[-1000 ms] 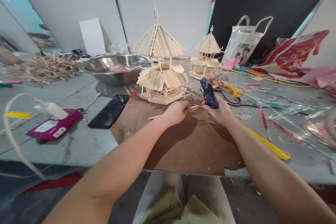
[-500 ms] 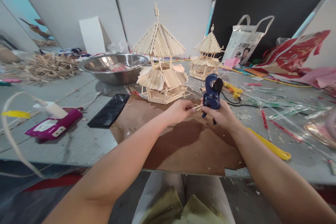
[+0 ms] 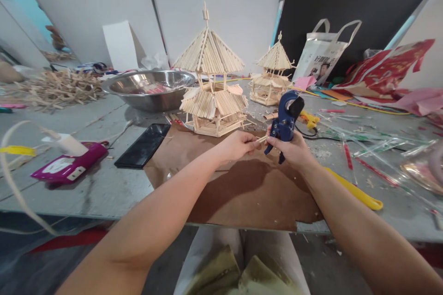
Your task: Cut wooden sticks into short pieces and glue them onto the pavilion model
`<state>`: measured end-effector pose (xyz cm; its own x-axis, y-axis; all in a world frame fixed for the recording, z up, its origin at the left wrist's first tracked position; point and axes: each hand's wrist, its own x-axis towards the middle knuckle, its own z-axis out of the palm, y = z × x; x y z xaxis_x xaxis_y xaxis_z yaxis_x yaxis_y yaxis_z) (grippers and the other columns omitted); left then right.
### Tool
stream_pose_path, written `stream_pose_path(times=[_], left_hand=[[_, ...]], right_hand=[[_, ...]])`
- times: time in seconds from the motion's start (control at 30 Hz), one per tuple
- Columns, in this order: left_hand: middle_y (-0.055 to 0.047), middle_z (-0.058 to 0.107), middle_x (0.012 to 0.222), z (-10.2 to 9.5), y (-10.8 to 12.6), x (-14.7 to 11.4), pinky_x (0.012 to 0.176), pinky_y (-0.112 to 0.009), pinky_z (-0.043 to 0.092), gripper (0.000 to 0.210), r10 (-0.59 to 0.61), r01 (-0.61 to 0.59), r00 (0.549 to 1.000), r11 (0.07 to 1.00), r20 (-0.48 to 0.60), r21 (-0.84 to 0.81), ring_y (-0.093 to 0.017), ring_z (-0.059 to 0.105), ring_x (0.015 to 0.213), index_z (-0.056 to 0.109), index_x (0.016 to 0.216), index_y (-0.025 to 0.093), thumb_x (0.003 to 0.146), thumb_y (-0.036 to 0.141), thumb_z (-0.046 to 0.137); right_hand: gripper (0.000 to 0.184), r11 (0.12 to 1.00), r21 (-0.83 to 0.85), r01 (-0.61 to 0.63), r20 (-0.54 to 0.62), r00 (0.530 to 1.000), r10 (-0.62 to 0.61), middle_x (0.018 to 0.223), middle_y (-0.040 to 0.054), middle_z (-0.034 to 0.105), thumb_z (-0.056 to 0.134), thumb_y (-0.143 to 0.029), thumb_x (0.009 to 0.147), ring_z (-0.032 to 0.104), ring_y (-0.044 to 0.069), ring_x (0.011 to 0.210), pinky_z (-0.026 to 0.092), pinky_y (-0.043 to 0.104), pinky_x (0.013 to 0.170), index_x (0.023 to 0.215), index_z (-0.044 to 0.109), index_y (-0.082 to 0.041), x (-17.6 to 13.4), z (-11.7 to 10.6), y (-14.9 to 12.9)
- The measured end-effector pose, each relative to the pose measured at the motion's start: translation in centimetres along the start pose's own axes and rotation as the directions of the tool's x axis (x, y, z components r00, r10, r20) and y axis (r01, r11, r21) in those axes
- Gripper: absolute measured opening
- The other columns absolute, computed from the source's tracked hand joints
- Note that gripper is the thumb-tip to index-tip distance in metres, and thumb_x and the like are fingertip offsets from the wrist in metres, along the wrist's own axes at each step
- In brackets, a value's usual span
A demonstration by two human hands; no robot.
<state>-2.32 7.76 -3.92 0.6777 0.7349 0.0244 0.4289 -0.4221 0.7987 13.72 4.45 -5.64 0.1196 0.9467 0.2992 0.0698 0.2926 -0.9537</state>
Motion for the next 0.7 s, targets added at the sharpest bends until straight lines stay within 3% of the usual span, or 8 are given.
stream_pose_path(times=[0.47,0.57,0.7], left_hand=[[0.003,0.052,0.056,0.28,0.45,-0.09,0.042,-0.018,0.027,0.037,-0.009,0.007,0.999,0.999,-0.037,-0.051,-0.004,0.034,0.040,0.060,0.080,0.013,0.074,0.046,0.042],[0.003,0.053,0.057,0.53,0.65,-0.17,0.043,-0.018,0.029,0.030,-0.015,0.014,0.994,1.000,-0.111,-0.010,-0.004,0.037,0.040,0.059,0.086,0.014,0.076,0.035,0.041],[0.002,0.053,0.055,0.98,0.49,-0.13,0.047,-0.019,0.029,0.025,0.094,-0.030,0.954,0.974,-0.283,0.224,-0.006,0.039,0.047,0.063,0.079,0.014,0.075,0.029,0.044]], right_hand=[[0.030,0.995,0.099,-0.016,-0.015,1.000,0.017,0.062,-0.0031,0.055,0.070,-0.030,0.052,0.053,0.011,0.054,0.045,0.028,0.056,0.075,0.055,-0.019,0.09,-0.09,-0.10],[0.030,0.993,0.117,-0.025,-0.047,0.998,0.030,0.062,-0.0034,0.055,0.070,-0.028,0.050,0.053,0.011,0.053,0.046,0.028,0.056,0.074,0.055,-0.018,0.27,-0.21,-0.20],[0.032,0.987,0.153,-0.054,-0.086,0.994,0.068,0.060,-0.0039,0.055,0.071,-0.027,0.047,0.053,0.011,0.051,0.046,0.028,0.053,0.073,0.054,-0.017,0.34,-0.26,-0.32]])
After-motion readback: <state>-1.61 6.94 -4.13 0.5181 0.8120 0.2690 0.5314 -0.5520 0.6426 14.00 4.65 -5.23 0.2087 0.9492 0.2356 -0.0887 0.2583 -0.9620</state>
